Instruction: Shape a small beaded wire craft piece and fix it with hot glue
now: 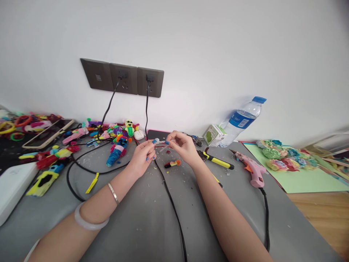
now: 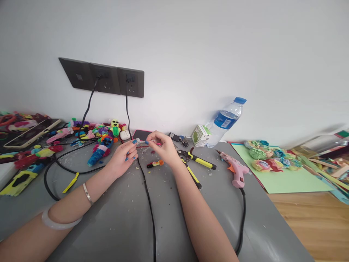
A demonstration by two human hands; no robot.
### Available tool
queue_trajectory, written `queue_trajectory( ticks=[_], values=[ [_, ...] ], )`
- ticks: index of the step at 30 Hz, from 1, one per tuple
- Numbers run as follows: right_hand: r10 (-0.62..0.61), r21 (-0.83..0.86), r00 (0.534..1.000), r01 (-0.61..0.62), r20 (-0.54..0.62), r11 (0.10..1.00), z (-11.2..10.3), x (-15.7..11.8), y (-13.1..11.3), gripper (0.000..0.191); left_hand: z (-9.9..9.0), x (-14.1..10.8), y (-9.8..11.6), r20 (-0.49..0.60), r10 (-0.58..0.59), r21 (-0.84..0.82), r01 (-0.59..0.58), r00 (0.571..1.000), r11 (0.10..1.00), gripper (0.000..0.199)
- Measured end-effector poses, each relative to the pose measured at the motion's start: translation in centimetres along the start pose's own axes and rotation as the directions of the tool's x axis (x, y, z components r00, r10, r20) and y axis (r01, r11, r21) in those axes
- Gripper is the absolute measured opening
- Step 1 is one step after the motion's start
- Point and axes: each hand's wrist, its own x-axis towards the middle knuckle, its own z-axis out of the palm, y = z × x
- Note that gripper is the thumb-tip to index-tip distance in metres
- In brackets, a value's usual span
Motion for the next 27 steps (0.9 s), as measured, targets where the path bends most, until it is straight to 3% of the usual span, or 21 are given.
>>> queue_trajectory(
  ticks=[7, 20, 27],
  values=[
    [0.071, 0.006, 0.997, -0.071, 0.004, 0.997, -0.1, -0.1, 0.0, 0.011, 0.0, 0.0, -0.1, 0.008, 0.038, 0.078, -0.039, 0.999, 0.996, 0.025],
    [0.141, 0.020, 0.985, -0.144, 0.098, 0.989, -1.2, 0.0, -0.8, 0.017, -0.1, 0.0, 0.1, 0.048, 0.082, 0.337, -0.094, 0.995, 0.937, 0.031],
    [0.203, -0.028, 0.968, -0.201, 0.149, 0.979, -1.8, -0.1, -1.0, 0.017, -0.1, -0.1, -0.1, 0.055, 0.130, 0.349, -0.141, 0.990, 0.927, 0.031]
  ],
)
